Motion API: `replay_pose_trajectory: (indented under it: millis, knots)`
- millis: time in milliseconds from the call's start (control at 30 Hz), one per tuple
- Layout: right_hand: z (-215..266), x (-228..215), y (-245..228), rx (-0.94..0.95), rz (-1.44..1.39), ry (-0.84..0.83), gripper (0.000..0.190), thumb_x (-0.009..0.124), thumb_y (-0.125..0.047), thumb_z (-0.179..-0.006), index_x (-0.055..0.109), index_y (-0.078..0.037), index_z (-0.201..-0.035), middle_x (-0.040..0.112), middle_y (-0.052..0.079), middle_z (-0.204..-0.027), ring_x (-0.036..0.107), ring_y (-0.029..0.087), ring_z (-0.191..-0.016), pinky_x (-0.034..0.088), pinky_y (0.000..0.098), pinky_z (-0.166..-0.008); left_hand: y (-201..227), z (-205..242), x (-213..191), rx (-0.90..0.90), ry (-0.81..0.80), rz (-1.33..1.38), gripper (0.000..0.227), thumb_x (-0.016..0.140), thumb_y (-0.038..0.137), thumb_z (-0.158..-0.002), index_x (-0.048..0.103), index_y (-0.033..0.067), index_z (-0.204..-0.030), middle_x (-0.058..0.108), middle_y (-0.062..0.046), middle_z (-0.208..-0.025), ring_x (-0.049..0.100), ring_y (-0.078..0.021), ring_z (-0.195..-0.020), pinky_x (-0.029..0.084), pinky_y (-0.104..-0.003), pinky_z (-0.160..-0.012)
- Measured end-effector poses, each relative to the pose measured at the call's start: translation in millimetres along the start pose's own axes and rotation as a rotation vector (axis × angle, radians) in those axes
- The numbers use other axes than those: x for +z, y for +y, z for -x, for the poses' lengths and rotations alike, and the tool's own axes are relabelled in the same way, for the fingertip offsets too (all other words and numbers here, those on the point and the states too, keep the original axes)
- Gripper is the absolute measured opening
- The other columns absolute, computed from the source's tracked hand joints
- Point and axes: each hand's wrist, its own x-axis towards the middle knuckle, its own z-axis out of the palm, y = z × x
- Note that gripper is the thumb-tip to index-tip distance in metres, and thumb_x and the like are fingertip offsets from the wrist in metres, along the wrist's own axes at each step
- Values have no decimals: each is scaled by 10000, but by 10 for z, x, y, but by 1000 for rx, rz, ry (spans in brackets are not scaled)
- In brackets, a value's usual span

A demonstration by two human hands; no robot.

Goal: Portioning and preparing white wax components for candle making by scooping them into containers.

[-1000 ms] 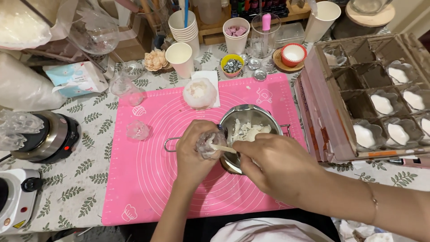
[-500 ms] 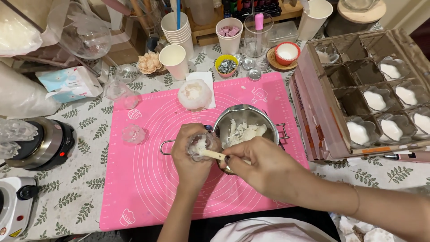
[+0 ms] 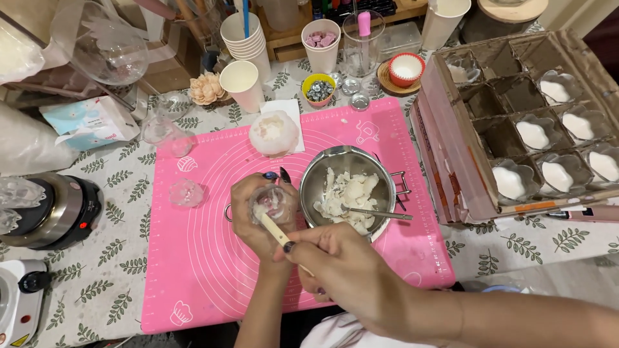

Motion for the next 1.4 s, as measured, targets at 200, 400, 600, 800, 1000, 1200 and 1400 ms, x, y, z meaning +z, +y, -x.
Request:
replay_pose_trajectory:
  millis: [200, 400, 600, 800, 1000, 1200, 1400]
  knots:
    - [-30, 164, -29, 93, -346, 57, 270, 510, -154, -975, 721, 7, -1015, 444, -9, -576, 392, 106, -520, 318, 281, -513, -123, 5, 161, -82, 111, 35, 314, 783, -44, -845, 601, 27, -1090, 602, -27, -977, 580, -83, -840, 504, -223, -769]
    - [-104, 116, 22, 159, -555, 13, 210, 518, -163, -997, 651, 0, -1015, 399, -17, -584, 354, 105, -524, 324, 288, -532, -70, -34, 194, -187, 132, 23, 353, 788, -32, -824, 583, 37, -1104, 592, 2, -891, 568, -63, -767, 475, -198, -692]
    - [-118, 41, 105, 79, -603, -3, 217, 511, -161, -1002, 650, 5, -1002, 396, -11, -576, 344, 106, -517, 320, 286, -521, 101, -102, 148, -298, 76, 119, 312, 776, -22, -863, 571, 43, -1089, 583, 20, -905, 562, -59, -789, 488, -203, -706]
    - [-155, -279, -42, -183, 426, 102, 253, 535, -119, -998, 761, -13, -1042, 614, -13, -739, 465, 91, -613, 391, 286, -549, 207, -208, -22, -319, -103, 70, 351, 784, -24, -811, 583, 56, -1088, 653, 10, -868, 639, -57, -796, 539, -211, -722]
    - [-12, -271, -461, -640, 1377, 255, 158, 632, -149, -922, 717, -38, -997, 693, 166, -739, 662, 319, -728, 535, 445, -668, 230, -272, -129, -310, -267, 49, 337, 733, -63, -768, 602, 59, -1054, 693, -13, -855, 673, -70, -791, 575, -235, -731]
    - [73, -265, -654, -1094, 1785, 251, 346, 628, -91, -805, 670, 44, -1121, 708, 125, -850, 664, 297, -855, 554, 439, -719, 226, -409, -248, -32, -426, -224, 332, 819, 14, -743, 651, 69, -1024, 678, -56, -923, 687, -177, -794, 551, -318, -693]
    - [-9, -465, -540, -826, 1649, 140, 275, 681, -132, -842, 711, 26, -1065, 712, 103, -723, 643, 302, -761, 533, 453, -618, 170, -473, -299, 77, -626, -220, 335, 832, 87, -760, 656, 74, -1045, 636, -76, -923, 673, -251, -786, 543, -358, -661]
